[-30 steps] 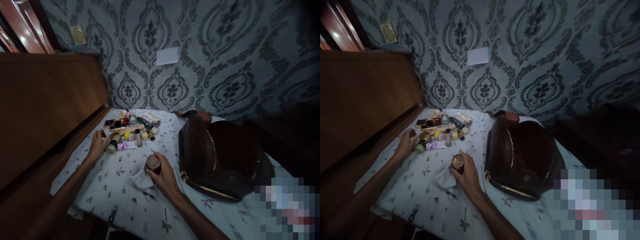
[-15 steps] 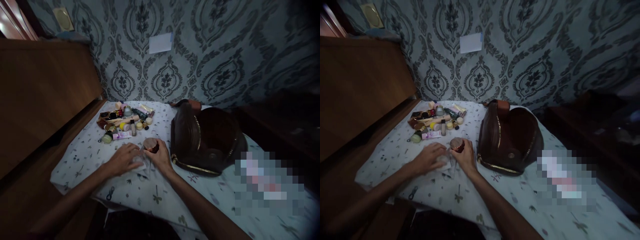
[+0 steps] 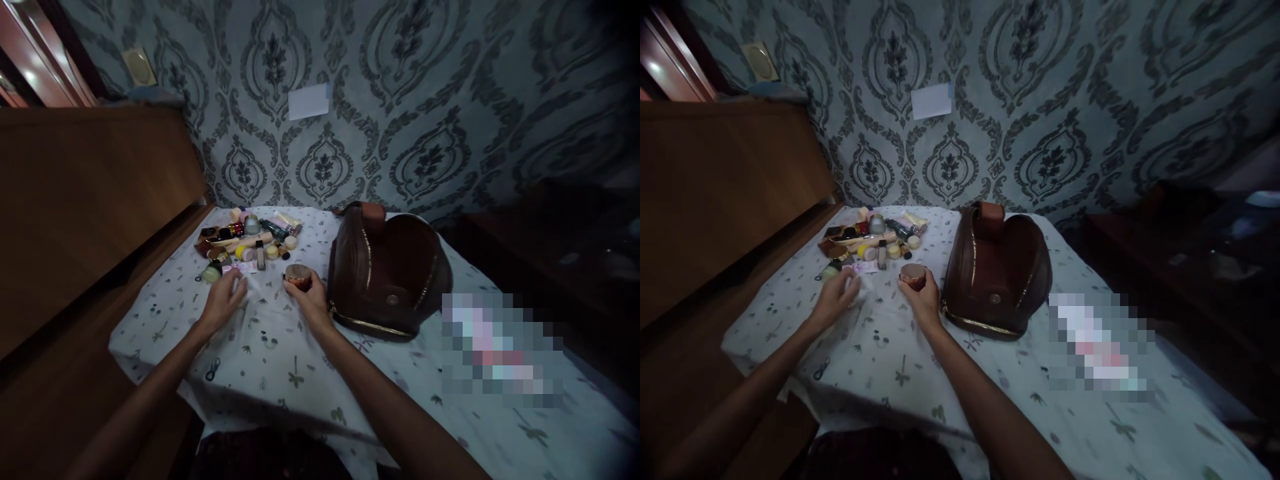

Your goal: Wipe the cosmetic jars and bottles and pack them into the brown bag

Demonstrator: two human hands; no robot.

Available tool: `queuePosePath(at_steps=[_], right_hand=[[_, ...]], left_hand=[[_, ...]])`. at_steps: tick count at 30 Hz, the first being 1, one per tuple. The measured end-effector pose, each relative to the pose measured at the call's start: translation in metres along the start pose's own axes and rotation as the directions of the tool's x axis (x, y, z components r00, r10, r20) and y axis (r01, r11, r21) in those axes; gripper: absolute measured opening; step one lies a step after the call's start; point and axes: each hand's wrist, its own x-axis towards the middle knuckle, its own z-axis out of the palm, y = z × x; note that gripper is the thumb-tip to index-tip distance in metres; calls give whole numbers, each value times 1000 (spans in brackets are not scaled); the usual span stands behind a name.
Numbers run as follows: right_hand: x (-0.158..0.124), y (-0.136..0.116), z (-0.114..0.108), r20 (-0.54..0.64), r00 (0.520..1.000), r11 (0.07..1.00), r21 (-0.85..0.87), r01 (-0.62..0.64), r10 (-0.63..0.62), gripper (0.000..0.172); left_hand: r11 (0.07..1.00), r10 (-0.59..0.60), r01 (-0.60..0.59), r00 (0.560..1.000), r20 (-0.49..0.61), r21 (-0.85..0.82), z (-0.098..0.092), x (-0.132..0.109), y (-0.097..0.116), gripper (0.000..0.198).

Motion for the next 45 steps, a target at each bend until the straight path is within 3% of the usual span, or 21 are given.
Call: queuePosePath(at_steps=[2,4,6,8,11,14,20,26,31,35,41,45], right_hand=[[-3,3,4,28,999,999,-41,32,-31,63],[-8,7,7,74,995,993,-96,69,-62,75],[-15,10,8,159,981,981,-138,136,-113,87],[-20,12,9,244,954,963,-160,219,-176,93],[-22,11,9,294,937,936,-235,262,-189,95],[-19,6,10,309,932,915,-288,282,-189,95],[-18,2,7,357,916,900,-314,301,-182,93],[-15,2,2,374,916,923,-281,264,-149,97],[-16,6,1,298,953,943,-295,154,-63,91],[-23,11,-2,255,962,939,-297,174,-97,76],[-25,14,-4,290,948,906,-354,233,-131,79],[-26,10,-3,270,960,904,-388,177,-72,86]], left_hand=[[993,-4,-8,995,-98,-118,-8,4,11,22],[974,114,-132,988,-108,-183,-7,7,28,21],[942,272,-269,962,-13,-202,5,9,45,18],[930,331,-301,936,121,-210,21,12,56,16],[930,201,-126,961,190,-345,42,20,56,16],[825,63,72,974,218,-560,54,34,42,17],[667,-74,230,967,244,-709,76,50,11,33],[564,-95,256,965,246,-785,86,48,-3,30],[570,-47,262,957,287,-779,84,48,-6,24],[603,-37,246,959,282,-758,83,43,-5,21],[664,-119,202,979,165,-720,79,42,-4,17],[716,-110,119,992,57,-687,62,35,6,23]])
